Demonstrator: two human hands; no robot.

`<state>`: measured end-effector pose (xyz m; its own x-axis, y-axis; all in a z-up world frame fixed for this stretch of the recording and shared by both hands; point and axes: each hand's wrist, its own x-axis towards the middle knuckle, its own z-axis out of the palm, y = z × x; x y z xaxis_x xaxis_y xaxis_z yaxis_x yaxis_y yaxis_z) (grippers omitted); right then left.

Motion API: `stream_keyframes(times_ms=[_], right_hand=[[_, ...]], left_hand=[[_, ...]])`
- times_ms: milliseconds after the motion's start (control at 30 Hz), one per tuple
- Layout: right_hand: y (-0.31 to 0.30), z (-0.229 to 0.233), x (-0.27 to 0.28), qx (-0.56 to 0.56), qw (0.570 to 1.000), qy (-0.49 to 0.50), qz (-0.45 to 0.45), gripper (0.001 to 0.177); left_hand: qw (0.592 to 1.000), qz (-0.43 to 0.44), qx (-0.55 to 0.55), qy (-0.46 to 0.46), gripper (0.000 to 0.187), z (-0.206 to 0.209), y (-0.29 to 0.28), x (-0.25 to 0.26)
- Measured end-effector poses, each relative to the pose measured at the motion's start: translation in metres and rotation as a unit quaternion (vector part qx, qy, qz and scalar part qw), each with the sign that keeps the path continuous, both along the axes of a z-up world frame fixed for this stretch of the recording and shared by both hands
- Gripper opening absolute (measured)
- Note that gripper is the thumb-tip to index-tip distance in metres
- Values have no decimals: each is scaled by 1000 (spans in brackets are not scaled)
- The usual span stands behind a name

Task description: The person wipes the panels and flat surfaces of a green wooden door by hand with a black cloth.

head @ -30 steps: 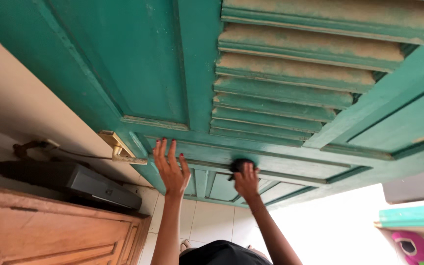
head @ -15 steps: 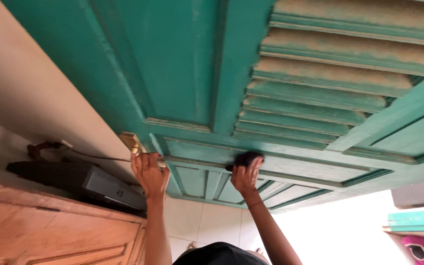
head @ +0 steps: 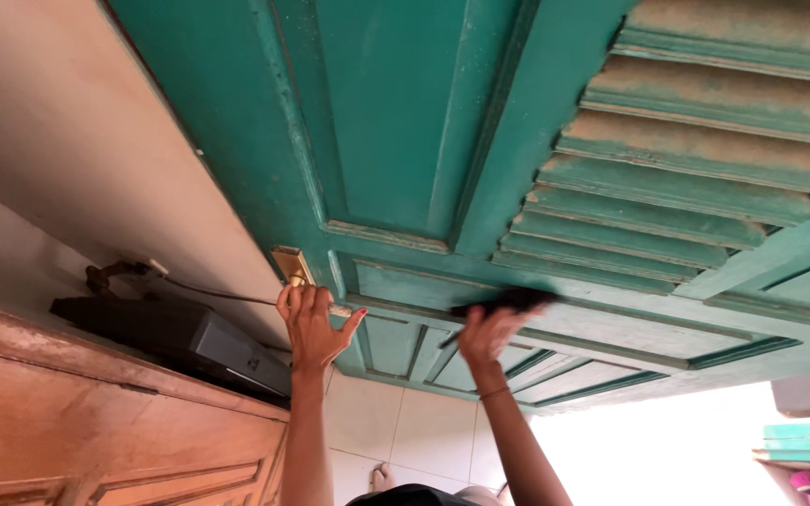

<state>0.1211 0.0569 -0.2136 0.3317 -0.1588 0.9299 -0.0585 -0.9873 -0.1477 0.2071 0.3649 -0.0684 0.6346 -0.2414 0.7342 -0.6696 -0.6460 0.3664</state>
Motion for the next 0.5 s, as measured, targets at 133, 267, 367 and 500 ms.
stream_keyframes(times_ms=[133, 267, 367, 500], right_hand=[[21, -7, -10, 7, 960, 267, 79, 27], [-22, 9, -38, 148, 974, 165, -50, 51], [-47, -1, -27, -34, 997, -36, -55, 45], [-27, -32, 15, -93, 974, 94, -185, 31]], left_hand=[[1000, 0, -11, -8, 38, -12, -1, 7], [999, 9, -33, -1, 34, -15, -6, 13], [999, 14, -29, 6, 35, -16, -9, 14], [999, 21, -33, -5, 34, -17, -11, 15]])
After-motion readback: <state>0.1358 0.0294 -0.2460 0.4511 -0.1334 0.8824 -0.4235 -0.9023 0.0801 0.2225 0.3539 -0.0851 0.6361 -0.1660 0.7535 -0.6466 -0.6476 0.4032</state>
